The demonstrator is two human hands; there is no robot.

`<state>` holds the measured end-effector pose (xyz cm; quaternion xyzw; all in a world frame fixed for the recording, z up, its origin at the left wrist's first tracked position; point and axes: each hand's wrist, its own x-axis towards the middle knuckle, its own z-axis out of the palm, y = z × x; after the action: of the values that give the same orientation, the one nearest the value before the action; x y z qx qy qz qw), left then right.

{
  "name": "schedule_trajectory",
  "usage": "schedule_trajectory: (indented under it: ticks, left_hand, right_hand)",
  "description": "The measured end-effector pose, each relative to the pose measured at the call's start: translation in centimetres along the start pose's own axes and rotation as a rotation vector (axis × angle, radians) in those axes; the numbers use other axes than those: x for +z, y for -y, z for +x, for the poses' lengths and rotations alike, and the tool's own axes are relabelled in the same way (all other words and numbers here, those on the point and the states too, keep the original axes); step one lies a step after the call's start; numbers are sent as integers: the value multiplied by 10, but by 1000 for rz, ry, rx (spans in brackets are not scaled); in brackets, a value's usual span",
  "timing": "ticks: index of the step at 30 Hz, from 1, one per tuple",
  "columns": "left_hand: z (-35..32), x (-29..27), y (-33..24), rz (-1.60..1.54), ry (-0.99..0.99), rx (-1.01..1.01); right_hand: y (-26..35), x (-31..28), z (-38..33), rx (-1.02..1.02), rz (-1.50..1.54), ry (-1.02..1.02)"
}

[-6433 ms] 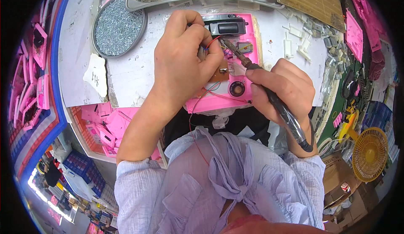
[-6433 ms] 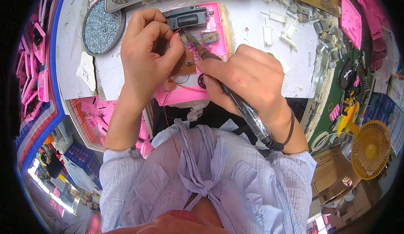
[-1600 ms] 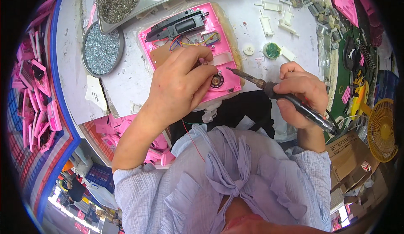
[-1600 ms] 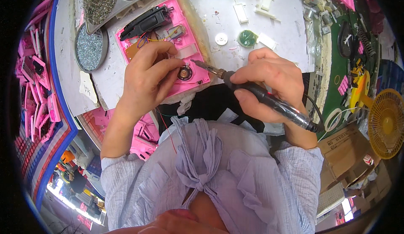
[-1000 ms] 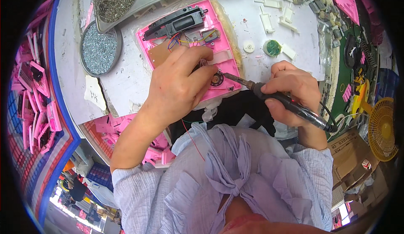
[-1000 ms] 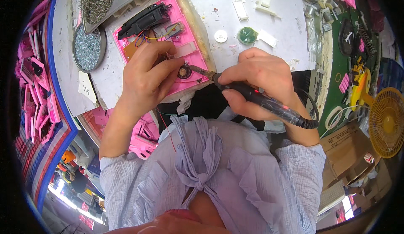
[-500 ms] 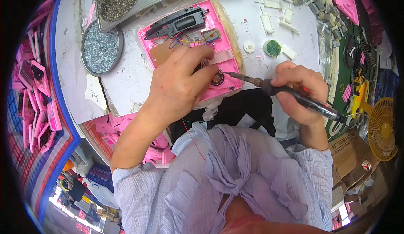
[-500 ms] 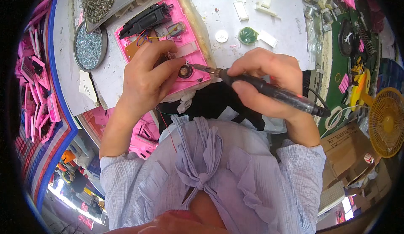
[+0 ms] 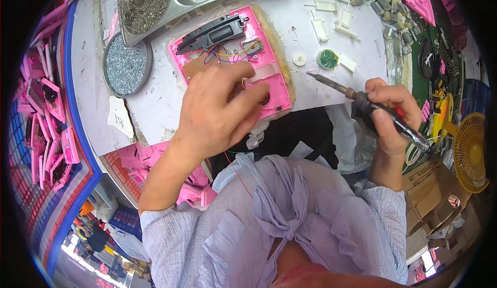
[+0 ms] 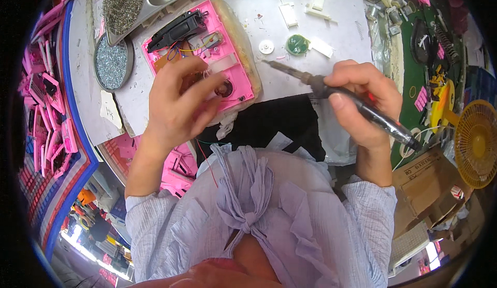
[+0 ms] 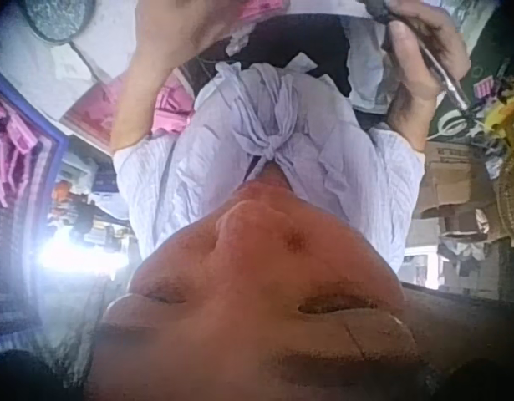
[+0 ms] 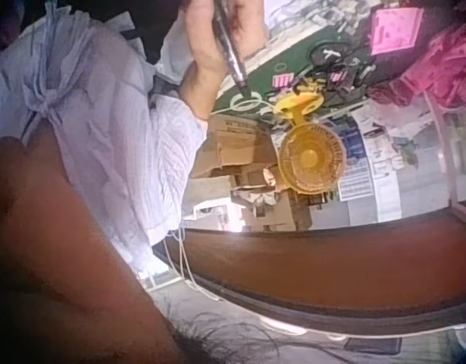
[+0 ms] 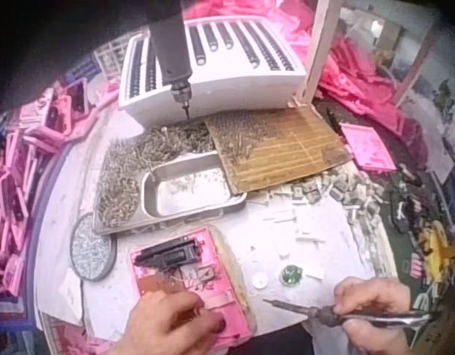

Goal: The recorder is assembling a pink plastic electronic toy, involving soldering wires, placing internal components, and using a power screwdriver to secure the casing.

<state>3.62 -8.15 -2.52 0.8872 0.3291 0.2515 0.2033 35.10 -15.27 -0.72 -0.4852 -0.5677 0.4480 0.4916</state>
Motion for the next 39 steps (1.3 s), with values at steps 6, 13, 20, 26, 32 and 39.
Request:
schedule_trajectory:
  ticks: [6,13,20,26,32,39]
  left_hand:
    - [4,-2,9,105,149,128]
    - [-3,13,-21,197,22,-44]
    - [-13,21,-22,192,-35,-116]
    - [-26,-7,-3,111,-211,-184]
    - [-39,-11,4,49,-123,-203]
    - [-19,-9,7,144,12,-46]
  right_hand:
    - [1,-21,-19,100,-25,-284]
    - [20,-137,-39,-194,-3,-890]
    - [7,-224,-42,-178,-212,-1182]
    - [-43,-268,-22,312,54,-1024]
    - [-33,-199,-34,212,772,-650]
    - [-19,40,35,-35,-372,-138]
